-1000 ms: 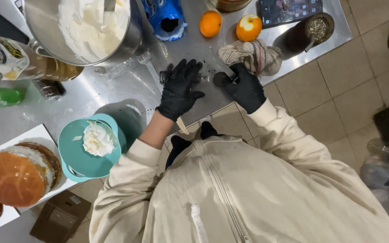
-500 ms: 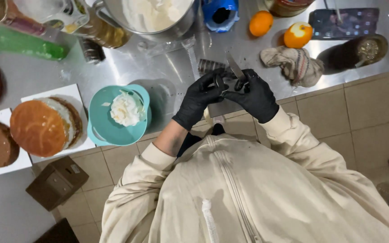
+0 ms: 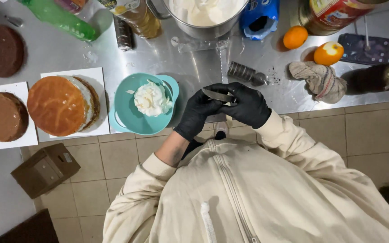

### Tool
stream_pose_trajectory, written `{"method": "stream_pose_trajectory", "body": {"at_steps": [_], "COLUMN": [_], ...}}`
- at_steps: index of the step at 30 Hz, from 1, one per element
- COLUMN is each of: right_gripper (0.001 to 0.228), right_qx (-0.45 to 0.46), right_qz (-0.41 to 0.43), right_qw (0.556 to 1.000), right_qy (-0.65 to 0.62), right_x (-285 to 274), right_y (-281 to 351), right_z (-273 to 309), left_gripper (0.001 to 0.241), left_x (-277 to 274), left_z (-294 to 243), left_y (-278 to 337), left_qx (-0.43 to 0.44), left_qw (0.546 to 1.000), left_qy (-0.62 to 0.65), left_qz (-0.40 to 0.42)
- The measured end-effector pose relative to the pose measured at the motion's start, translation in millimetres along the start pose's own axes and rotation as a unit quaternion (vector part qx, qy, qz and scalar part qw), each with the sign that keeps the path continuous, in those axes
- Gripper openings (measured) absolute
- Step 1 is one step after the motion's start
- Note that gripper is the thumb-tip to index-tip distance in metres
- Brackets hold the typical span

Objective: Scraping the cream filling out of chocolate sandwich cookies into a bowl using a knife.

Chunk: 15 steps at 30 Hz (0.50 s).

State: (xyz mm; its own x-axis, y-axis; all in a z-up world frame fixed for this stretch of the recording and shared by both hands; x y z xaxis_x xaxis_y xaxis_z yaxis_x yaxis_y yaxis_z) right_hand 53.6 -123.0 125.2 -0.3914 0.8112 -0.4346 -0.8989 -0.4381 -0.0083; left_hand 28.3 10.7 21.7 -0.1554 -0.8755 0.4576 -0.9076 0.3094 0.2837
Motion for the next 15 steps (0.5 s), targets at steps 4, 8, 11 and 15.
{"method": "stream_pose_trajectory", "body": {"at_steps": [4, 8, 11, 15], "right_gripper": [0.059, 0.058, 0.057, 0.054], "right_qx": [-0.069, -0.047, -0.058, -0.108], "right_qz": [-0.035, -0.02, -0.022, -0.024], "right_qw": [0.996, 0.996, 0.995, 0.99], "right_qy": [0.034, 0.072, 0.083, 0.083], "right_x": [11.2, 21.5, 24.7, 30.1], "right_y": [-1.5, -7.1, -10.3, -10.4], "right_z": [-1.3, 5.9, 15.9, 36.1], "left_gripper": [0.045, 0.044, 0.043, 0.044], "left_x": [-12.0, -20.2, -26.1, -38.2], "left_z": [-7.6, -12.9, -14.2, -2.9], "left_y": [6.5, 11.9, 11.2, 9.6], "left_qx": [0.007, -0.005, -0.011, 0.001], "left_qw": [1.0, 1.0, 0.999, 0.997], "left_qy": [0.005, 0.015, 0.034, 0.071], "left_qz": [0.003, 0.015, 0.016, 0.018]}}
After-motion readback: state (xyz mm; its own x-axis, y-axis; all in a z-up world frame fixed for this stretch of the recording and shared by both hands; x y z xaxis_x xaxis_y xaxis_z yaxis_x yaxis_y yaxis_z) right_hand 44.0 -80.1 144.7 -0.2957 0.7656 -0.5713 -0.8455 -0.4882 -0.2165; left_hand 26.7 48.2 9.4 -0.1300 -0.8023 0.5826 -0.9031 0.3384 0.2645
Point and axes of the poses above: each hand's wrist, its own y-axis away from the middle knuckle, its own x-axis out of the palm, z = x × y, the point moved 8 cm from there along -y, towards the middle knuckle, and after that the axes turned 4 degrees about -y, right-handed, at the moved point
